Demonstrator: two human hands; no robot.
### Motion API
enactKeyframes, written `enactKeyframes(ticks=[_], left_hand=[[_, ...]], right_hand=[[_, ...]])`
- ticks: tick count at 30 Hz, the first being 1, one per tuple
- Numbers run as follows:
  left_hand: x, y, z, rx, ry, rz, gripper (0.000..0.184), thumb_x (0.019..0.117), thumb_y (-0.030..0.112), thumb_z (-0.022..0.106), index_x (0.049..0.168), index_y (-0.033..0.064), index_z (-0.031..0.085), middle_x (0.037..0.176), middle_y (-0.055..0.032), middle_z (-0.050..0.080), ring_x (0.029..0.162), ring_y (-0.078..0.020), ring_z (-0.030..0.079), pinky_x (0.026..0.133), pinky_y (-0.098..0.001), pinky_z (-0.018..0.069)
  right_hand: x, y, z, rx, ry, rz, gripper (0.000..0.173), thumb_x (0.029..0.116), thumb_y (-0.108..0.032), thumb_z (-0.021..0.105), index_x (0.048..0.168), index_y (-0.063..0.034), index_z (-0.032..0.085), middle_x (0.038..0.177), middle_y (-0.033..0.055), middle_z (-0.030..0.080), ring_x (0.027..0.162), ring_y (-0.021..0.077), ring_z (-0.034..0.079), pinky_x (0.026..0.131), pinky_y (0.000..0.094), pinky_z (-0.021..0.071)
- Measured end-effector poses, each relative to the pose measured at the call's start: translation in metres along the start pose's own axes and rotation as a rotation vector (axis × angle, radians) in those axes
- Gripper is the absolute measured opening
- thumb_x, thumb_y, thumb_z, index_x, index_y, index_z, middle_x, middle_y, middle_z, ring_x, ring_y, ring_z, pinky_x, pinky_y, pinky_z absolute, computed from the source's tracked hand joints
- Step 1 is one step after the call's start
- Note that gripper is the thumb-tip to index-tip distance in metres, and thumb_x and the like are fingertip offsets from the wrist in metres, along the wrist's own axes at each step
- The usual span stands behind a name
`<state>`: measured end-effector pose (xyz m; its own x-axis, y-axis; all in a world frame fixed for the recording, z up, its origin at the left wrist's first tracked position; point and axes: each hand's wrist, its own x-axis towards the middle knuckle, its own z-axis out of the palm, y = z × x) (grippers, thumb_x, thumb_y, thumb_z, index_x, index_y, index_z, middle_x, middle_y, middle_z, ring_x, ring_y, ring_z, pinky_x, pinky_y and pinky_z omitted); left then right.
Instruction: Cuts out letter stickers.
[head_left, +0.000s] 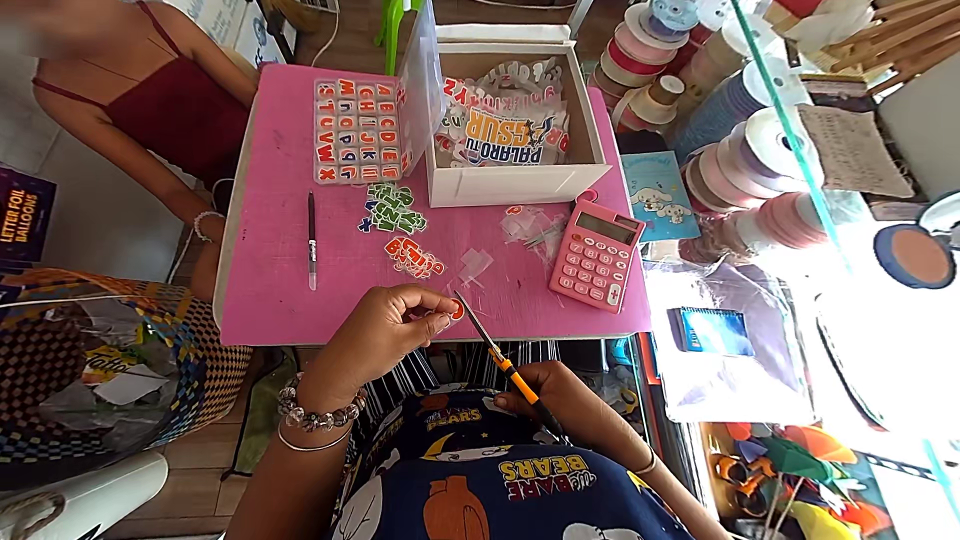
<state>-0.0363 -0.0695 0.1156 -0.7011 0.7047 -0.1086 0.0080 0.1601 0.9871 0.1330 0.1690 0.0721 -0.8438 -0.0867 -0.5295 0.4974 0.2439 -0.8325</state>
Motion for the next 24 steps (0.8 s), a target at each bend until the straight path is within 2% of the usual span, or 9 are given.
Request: enactKeyframes(ticks=[5,9,14,24], left_hand=[[0.002,-0.002,-0.001,-0.002,0.048,0.028,0.014,0.0942,0.008,0.07,0.108,0.0072,0.074,0.088,0.0031,0.073,0.069,-0.0008,0.065,0.064,-0.0152,0.0553],[0.005,-0.002,-0.003,0.056,0.1,0.093,0.017,0.0937,0.008,0.071,0.11,0.0079,0.074,0.097,0.0024,0.073,0.077,-0.0031,0.067,0.07,-0.0174,0.057],[0.007,0.0,-0.001,0.108,0.069,0.104,0.018,0.094,0.009,0.071,0.111,0.0078,0.075,0.112,0.0005,0.072,0.091,-0.0047,0.069,0.078,-0.0191,0.0589],[0.006,0.0,0.002,0.086,0.03,0.05,0.017,0.0937,0.007,0.07,0.111,0.0089,0.074,0.107,0.0018,0.071,0.087,-0.0031,0.068,0.075,-0.0178,0.0576]], right_hand=[[0.0,0.002,0.0,0.024,-0.008,0.033,0.037,0.0879,-0.042,0.08,0.073,-0.0132,0.061,0.056,-0.0087,0.053,0.048,-0.0009,0.049,0.047,0.0172,0.0399],[-0.002,-0.002,-0.004,-0.048,-0.096,0.075,0.038,0.0861,-0.047,0.079,0.08,-0.0137,0.061,0.059,-0.0103,0.05,0.051,-0.0018,0.046,0.05,0.017,0.0381],[-0.001,-0.005,-0.003,-0.06,-0.118,0.059,0.039,0.0858,-0.048,0.08,0.078,-0.014,0.063,0.059,-0.0104,0.05,0.051,-0.0018,0.046,0.049,0.0175,0.0369],[0.001,-0.009,0.0,-0.061,-0.088,0.03,0.039,0.0869,-0.046,0.079,0.074,-0.0141,0.061,0.056,-0.0108,0.049,0.049,-0.0032,0.044,0.048,0.0163,0.0348]])
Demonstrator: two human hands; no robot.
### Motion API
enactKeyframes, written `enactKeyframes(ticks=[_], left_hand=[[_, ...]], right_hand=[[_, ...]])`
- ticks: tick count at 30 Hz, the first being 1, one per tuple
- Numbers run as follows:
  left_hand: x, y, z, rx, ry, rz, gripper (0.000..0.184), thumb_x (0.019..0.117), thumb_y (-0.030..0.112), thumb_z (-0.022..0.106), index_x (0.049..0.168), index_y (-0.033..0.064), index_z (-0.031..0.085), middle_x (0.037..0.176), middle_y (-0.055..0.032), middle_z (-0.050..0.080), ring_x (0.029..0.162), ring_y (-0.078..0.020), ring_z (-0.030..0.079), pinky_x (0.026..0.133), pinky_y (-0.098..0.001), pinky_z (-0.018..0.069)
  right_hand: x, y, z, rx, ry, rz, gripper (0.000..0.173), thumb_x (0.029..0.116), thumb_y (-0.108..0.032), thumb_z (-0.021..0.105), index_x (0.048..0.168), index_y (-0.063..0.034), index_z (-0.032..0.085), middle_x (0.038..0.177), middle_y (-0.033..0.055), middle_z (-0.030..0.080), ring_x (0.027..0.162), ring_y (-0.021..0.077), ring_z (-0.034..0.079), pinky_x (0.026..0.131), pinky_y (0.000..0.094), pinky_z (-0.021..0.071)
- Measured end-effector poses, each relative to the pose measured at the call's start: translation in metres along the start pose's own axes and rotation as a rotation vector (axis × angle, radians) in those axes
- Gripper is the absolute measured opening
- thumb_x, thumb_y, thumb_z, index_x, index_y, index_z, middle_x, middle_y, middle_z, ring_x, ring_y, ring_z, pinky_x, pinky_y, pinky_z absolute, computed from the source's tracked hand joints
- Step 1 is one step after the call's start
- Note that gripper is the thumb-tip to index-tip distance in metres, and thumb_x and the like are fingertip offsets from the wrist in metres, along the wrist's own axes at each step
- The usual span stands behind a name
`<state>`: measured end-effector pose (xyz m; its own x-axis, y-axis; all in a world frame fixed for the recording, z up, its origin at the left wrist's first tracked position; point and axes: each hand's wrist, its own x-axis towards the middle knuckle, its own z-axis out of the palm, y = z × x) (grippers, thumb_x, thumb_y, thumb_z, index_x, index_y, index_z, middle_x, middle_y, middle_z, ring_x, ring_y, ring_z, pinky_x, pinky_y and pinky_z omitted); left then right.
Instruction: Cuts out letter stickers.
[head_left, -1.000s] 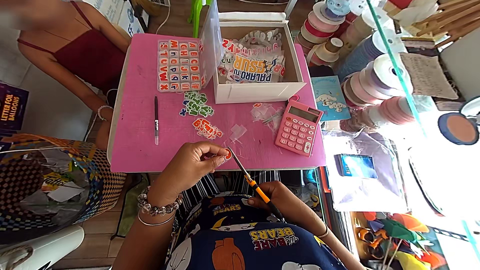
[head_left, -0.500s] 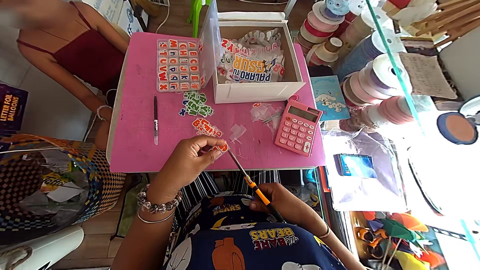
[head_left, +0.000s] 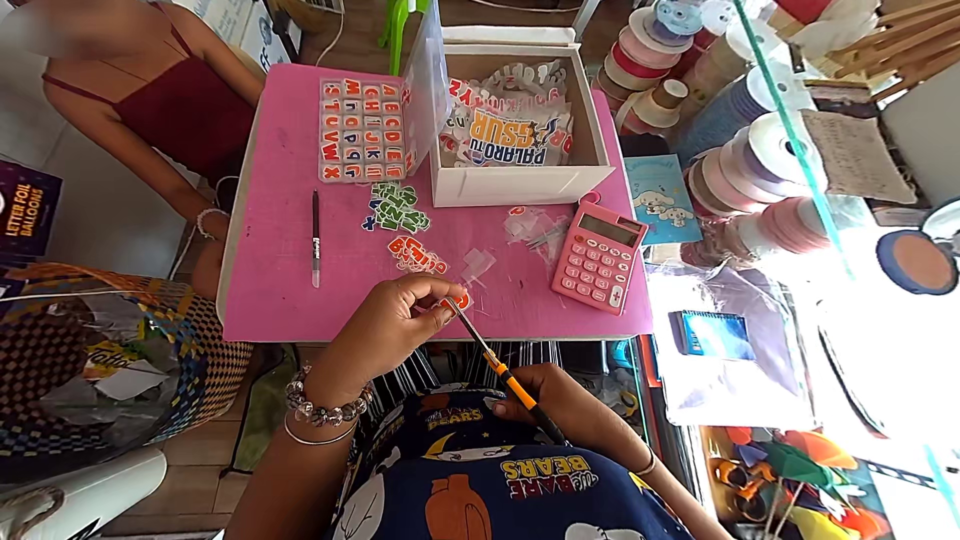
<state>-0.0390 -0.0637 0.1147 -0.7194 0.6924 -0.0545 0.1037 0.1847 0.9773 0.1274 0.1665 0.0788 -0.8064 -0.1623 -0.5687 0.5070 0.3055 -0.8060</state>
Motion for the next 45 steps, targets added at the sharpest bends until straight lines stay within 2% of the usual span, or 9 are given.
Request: enactKeyframes(ticks=[19,26,31,34,36,38,41,43,45], left_hand=[[0.0,0.002,-0.002,0.008,-0.025,-0.023,0.019,0.0934,0.006,0.07,0.111,0.0088,0.074,0.107,0.001,0.071,0.086,-0.0029,0.068,0.075,-0.017,0.0579],[0.004,-0.004,-0.008,0.077,0.037,-0.049,0.026,0.0934,0.007,0.07,0.119,0.0125,0.072,0.106,0.0018,0.071,0.078,-0.003,0.066,0.069,-0.0183,0.0561],[0.024,-0.021,-0.016,0.412,0.16,-0.155,0.026,0.0973,0.002,0.065,0.122,0.0074,0.071,0.117,-0.0097,0.068,0.091,-0.0162,0.068,0.081,-0.0361,0.0581],[0.028,-0.027,-0.014,0.566,0.166,-0.111,0.023,0.0973,-0.002,0.062,0.117,0.0035,0.072,0.125,-0.013,0.067,0.103,-0.0236,0.067,0.089,-0.0427,0.0555],[0.027,-0.028,-0.012,0.598,0.188,-0.09,0.022,0.0964,-0.002,0.063,0.116,0.0017,0.071,0.132,-0.0152,0.063,0.113,-0.0269,0.065,0.094,-0.0446,0.0543],[0.025,-0.026,-0.013,0.591,0.223,-0.097,0.022,0.0954,-0.001,0.066,0.117,0.0014,0.069,0.136,-0.0158,0.059,0.112,-0.0261,0.065,0.093,-0.0431,0.0563],[0.018,-0.019,-0.017,0.522,0.261,-0.136,0.019,0.0954,0.005,0.07,0.114,0.0041,0.064,0.113,-0.0127,0.062,0.086,-0.0203,0.066,0.076,-0.0394,0.058],[0.012,-0.015,-0.02,0.426,0.24,-0.15,0.014,0.0954,0.009,0.072,0.107,0.0073,0.065,0.095,-0.0056,0.068,0.076,-0.0118,0.067,0.071,-0.0316,0.0579],[0.008,-0.014,-0.02,0.312,0.204,-0.153,0.009,0.0949,0.01,0.072,0.102,0.0086,0.067,0.088,-0.0012,0.068,0.072,-0.0064,0.064,0.067,-0.0247,0.0555]], right_hand=[[0.002,0.001,0.0,-0.044,0.044,-0.003,0.041,0.0866,-0.046,0.08,0.069,-0.0137,0.061,0.055,-0.0108,0.048,0.048,-0.0035,0.041,0.047,0.0172,0.0318],[0.003,0.007,0.0,-0.047,0.061,0.039,0.043,0.087,-0.048,0.079,0.07,-0.0131,0.061,0.055,-0.0096,0.048,0.048,-0.0019,0.043,0.047,0.0184,0.0338],[0.002,0.009,-0.001,-0.145,0.075,0.125,0.047,0.086,-0.053,0.078,0.07,-0.013,0.059,0.056,-0.0078,0.048,0.049,0.0014,0.044,0.049,0.0226,0.0354],[0.0,0.008,-0.001,-0.156,0.077,0.128,0.047,0.087,-0.053,0.077,0.07,-0.0126,0.059,0.056,-0.0076,0.047,0.05,0.0015,0.043,0.049,0.0225,0.035],[-0.001,0.007,-0.001,-0.154,0.082,0.127,0.047,0.0871,-0.052,0.077,0.071,-0.0126,0.059,0.056,-0.0077,0.047,0.05,0.0015,0.043,0.049,0.0223,0.0356],[-0.001,0.007,-0.002,-0.16,0.085,0.136,0.047,0.087,-0.053,0.077,0.071,-0.0122,0.06,0.056,-0.0069,0.048,0.05,0.0023,0.044,0.05,0.0231,0.0365],[-0.001,0.007,-0.002,-0.148,0.083,0.127,0.047,0.0862,-0.053,0.078,0.072,-0.0121,0.061,0.057,-0.007,0.049,0.05,0.0021,0.045,0.05,0.023,0.0371],[0.0,0.006,-0.001,-0.111,0.079,0.123,0.044,0.0863,-0.05,0.079,0.073,-0.0118,0.061,0.057,-0.007,0.05,0.05,0.0015,0.046,0.05,0.0219,0.0381],[0.002,0.004,0.0,-0.084,0.076,0.121,0.042,0.087,-0.048,0.079,0.075,-0.0116,0.062,0.058,-0.0069,0.052,0.05,0.0011,0.048,0.049,0.0208,0.0398]])
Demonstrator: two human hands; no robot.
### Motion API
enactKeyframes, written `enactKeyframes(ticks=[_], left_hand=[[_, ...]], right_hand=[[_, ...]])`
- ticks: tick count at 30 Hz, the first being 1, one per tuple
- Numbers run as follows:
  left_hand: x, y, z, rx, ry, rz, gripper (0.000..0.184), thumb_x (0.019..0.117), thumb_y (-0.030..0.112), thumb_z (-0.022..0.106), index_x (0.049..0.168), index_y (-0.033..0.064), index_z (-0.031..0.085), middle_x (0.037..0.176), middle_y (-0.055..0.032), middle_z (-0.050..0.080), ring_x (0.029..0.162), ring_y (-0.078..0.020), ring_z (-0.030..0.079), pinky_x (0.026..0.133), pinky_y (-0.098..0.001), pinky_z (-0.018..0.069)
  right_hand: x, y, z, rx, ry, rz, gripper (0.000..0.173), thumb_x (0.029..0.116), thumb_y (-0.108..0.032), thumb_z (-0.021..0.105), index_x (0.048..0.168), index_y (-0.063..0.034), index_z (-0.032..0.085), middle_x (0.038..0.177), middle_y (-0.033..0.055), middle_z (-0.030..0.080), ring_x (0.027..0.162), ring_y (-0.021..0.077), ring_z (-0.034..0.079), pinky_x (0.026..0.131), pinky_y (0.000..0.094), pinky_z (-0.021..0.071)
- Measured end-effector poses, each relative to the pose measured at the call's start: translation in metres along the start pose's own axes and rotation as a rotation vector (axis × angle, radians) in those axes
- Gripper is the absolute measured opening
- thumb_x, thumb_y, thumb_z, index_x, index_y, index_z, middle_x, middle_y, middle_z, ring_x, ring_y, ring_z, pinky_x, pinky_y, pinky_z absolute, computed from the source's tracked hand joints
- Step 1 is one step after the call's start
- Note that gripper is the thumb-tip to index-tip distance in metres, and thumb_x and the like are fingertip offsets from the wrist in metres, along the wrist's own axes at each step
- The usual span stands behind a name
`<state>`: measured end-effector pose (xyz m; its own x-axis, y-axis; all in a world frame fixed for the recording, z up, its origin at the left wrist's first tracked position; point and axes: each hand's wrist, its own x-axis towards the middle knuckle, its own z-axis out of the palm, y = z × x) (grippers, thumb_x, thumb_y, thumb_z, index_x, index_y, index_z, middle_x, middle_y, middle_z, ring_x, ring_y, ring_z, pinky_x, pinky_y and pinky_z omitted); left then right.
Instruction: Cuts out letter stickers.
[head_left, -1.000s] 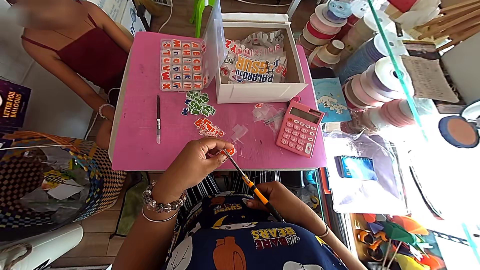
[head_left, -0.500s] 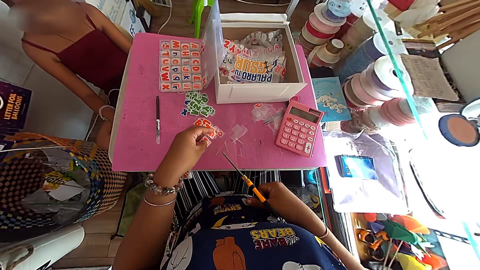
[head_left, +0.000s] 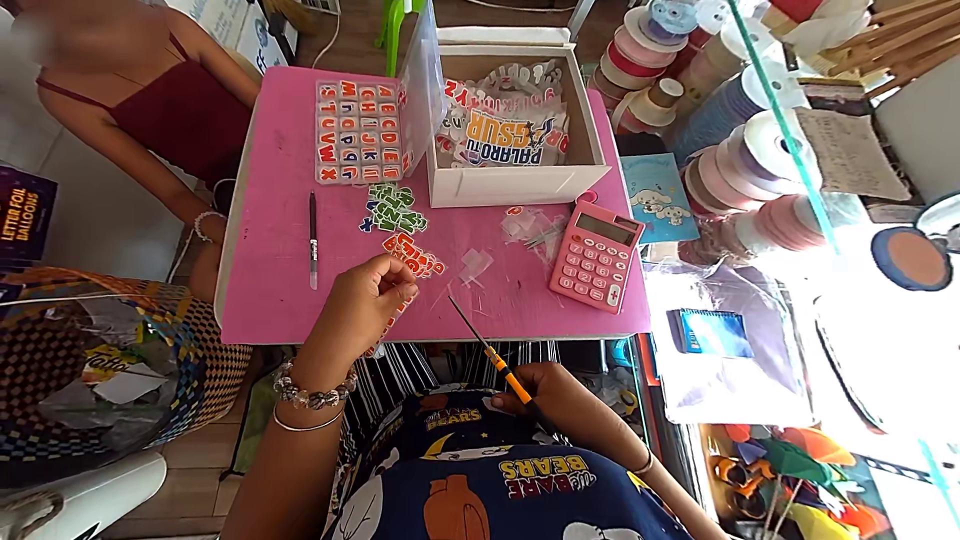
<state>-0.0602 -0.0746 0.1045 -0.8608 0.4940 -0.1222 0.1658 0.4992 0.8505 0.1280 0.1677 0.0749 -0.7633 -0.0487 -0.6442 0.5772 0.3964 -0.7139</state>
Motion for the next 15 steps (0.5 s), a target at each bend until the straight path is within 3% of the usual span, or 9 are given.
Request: enactKeyframes(ticks=[9,12,15], left_hand=[[-0.001,-0.001,0.008,-0.341,-0.068,-0.064,0.009,0.0957,0.006,0.069,0.103,0.0052,0.073,0.092,-0.0026,0.073,0.066,-0.006,0.065,0.06,-0.019,0.0553],[0.0,-0.001,0.015,-0.398,-0.093,-0.043,0.015,0.0949,0.003,0.069,0.109,0.0054,0.068,0.096,-0.0038,0.071,0.07,-0.0087,0.067,0.064,-0.0217,0.0581],[0.001,0.002,0.024,-0.369,-0.082,-0.053,0.015,0.0947,0.003,0.07,0.107,0.0067,0.063,0.101,-0.0046,0.07,0.068,-0.0085,0.066,0.064,-0.0223,0.0577]], right_hand=[[0.003,-0.002,0.002,-0.081,-0.051,0.007,0.044,0.0879,-0.05,0.078,0.076,-0.0108,0.062,0.059,-0.0072,0.05,0.052,0.0013,0.046,0.051,0.022,0.0376],[0.003,-0.003,0.002,-0.088,-0.089,0.014,0.044,0.0881,-0.05,0.077,0.079,-0.0105,0.062,0.06,-0.0072,0.05,0.053,0.0009,0.046,0.052,0.0214,0.0384],[0.003,-0.003,0.0,-0.061,-0.113,0.013,0.041,0.0882,-0.049,0.077,0.079,-0.0113,0.062,0.06,-0.0074,0.05,0.052,0.0005,0.046,0.051,0.0206,0.0378]])
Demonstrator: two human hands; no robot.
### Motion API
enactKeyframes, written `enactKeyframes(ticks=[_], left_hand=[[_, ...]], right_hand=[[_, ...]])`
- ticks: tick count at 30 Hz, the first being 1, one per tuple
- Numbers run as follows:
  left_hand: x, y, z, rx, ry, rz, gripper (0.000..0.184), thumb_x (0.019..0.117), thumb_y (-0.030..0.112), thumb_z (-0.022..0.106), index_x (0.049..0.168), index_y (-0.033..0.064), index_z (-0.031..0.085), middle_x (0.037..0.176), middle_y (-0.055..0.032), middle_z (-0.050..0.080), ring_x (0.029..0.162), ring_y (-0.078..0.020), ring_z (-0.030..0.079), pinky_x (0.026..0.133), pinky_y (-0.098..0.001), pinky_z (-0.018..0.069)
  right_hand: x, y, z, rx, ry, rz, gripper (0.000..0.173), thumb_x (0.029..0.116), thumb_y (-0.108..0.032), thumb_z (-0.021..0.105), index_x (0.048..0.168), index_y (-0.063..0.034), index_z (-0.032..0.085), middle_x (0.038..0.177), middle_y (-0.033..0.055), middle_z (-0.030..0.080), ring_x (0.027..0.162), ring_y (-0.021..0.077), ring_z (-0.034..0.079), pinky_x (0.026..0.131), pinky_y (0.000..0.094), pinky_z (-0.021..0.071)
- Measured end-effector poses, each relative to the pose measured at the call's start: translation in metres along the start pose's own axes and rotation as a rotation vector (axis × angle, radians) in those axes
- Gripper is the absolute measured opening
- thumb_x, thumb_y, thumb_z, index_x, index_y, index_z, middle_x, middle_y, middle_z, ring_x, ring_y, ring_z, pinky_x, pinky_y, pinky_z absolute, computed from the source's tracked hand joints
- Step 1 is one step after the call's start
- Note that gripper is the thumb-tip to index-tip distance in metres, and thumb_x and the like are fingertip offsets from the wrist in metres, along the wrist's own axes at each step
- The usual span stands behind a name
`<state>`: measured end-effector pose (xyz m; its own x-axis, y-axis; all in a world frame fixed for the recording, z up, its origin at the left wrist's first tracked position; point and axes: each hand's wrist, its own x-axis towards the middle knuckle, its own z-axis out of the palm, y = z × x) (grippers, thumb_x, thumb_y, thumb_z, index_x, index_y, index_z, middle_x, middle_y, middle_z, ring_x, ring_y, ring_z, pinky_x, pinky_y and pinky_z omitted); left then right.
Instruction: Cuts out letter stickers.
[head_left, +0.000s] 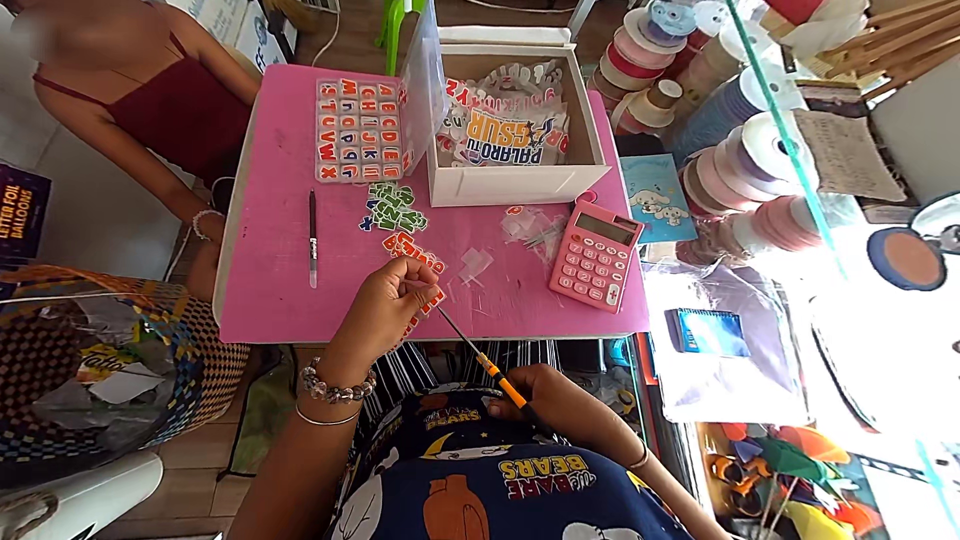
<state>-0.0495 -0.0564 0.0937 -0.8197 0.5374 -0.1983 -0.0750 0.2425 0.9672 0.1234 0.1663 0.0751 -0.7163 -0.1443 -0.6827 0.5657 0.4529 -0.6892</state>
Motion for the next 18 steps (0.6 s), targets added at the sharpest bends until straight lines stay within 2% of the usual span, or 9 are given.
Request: enactKeyframes(ticks=[1,4,5,7,9,11,12,15,18], left_hand=[[0.0,0.0,0.001,0.021,0.004,0.005,0.012,0.0953,0.004,0.069,0.105,0.0064,0.063,0.101,-0.0046,0.071,0.069,-0.0079,0.066,0.064,-0.0219,0.0577],[0.0,-0.001,0.002,0.084,-0.001,0.018,0.004,0.0958,0.008,0.07,0.1,0.0062,0.069,0.086,-0.001,0.069,0.069,-0.0042,0.064,0.065,-0.0191,0.055],[0.0,-0.001,0.001,0.102,-0.011,0.018,0.005,0.0964,0.009,0.069,0.1,0.0064,0.072,0.084,0.0003,0.07,0.07,-0.0025,0.064,0.066,-0.0181,0.0548],[-0.002,-0.002,-0.001,0.101,-0.043,0.019,0.009,0.0978,0.011,0.068,0.102,0.0064,0.075,0.089,0.0008,0.073,0.075,-0.0014,0.067,0.069,-0.0178,0.0558],[-0.004,-0.003,-0.006,0.085,-0.112,0.046,0.013,0.0984,0.011,0.067,0.108,0.0063,0.075,0.104,-0.0001,0.073,0.084,-0.002,0.068,0.075,-0.0184,0.0565],[-0.006,-0.002,-0.011,0.038,-0.175,0.037,0.02,0.096,0.006,0.068,0.115,0.006,0.073,0.115,-0.0014,0.069,0.085,-0.0029,0.067,0.076,-0.0181,0.0569],[-0.007,-0.001,-0.013,0.015,-0.193,0.016,0.024,0.0948,0.003,0.068,0.118,0.0064,0.072,0.115,-0.0018,0.069,0.084,-0.0037,0.067,0.076,-0.0188,0.0575],[-0.007,0.003,-0.016,-0.003,-0.19,-0.024,0.033,0.0931,-0.001,0.069,0.124,0.0098,0.068,0.104,-0.0013,0.072,0.077,-0.0044,0.067,0.072,-0.0187,0.0567],[-0.007,0.005,-0.016,0.037,-0.188,-0.014,0.028,0.0926,0.0,0.071,0.119,0.0096,0.069,0.098,-0.0005,0.073,0.075,-0.004,0.067,0.069,-0.018,0.0565]], right_hand=[[0.0,0.0,-0.001,0.007,-0.005,0.004,0.04,0.0885,-0.048,0.077,0.08,-0.0115,0.062,0.06,-0.0076,0.05,0.053,0.0004,0.046,0.051,0.0205,0.0376],[0.002,0.001,-0.001,0.017,-0.009,0.013,0.04,0.0889,-0.048,0.077,0.079,-0.0115,0.063,0.06,-0.0076,0.05,0.052,0.0007,0.045,0.051,0.0208,0.0375],[0.002,0.002,-0.001,0.023,-0.009,0.015,0.04,0.0889,-0.048,0.077,0.079,-0.0115,0.063,0.06,-0.0076,0.05,0.052,0.0008,0.045,0.051,0.0208,0.0374],[0.003,0.002,-0.002,0.039,-0.009,0.015,0.04,0.089,-0.048,0.077,0.079,-0.0115,0.063,0.06,-0.0078,0.051,0.052,0.0007,0.046,0.051,0.0205,0.0383],[0.003,0.003,-0.002,0.055,-0.014,0.012,0.04,0.0892,-0.047,0.077,0.079,-0.0114,0.063,0.06,-0.0075,0.052,0.051,0.0006,0.048,0.051,0.0203,0.0402],[0.002,0.004,-0.003,0.065,-0.018,0.005,0.04,0.0893,-0.047,0.077,0.079,-0.0114,0.063,0.06,-0.0074,0.053,0.051,0.0007,0.049,0.051,0.0201,0.0405],[0.002,0.004,-0.003,0.069,-0.019,0.005,0.04,0.0892,-0.047,0.077,0.079,-0.0112,0.063,0.06,-0.0074,0.053,0.051,0.0007,0.049,0.05,0.02,0.0404],[0.002,0.004,-0.003,0.065,-0.029,0.005,0.039,0.089,-0.046,0.078,0.079,-0.0116,0.062,0.059,-0.008,0.052,0.051,0.0,0.048,0.05,0.0193,0.0398],[0.002,0.003,-0.003,0.05,-0.037,0.004,0.039,0.0892,-0.046,0.077,0.08,-0.0111,0.063,0.059,-0.0077,0.051,0.051,0.0002,0.047,0.05,0.0197,0.0395]])
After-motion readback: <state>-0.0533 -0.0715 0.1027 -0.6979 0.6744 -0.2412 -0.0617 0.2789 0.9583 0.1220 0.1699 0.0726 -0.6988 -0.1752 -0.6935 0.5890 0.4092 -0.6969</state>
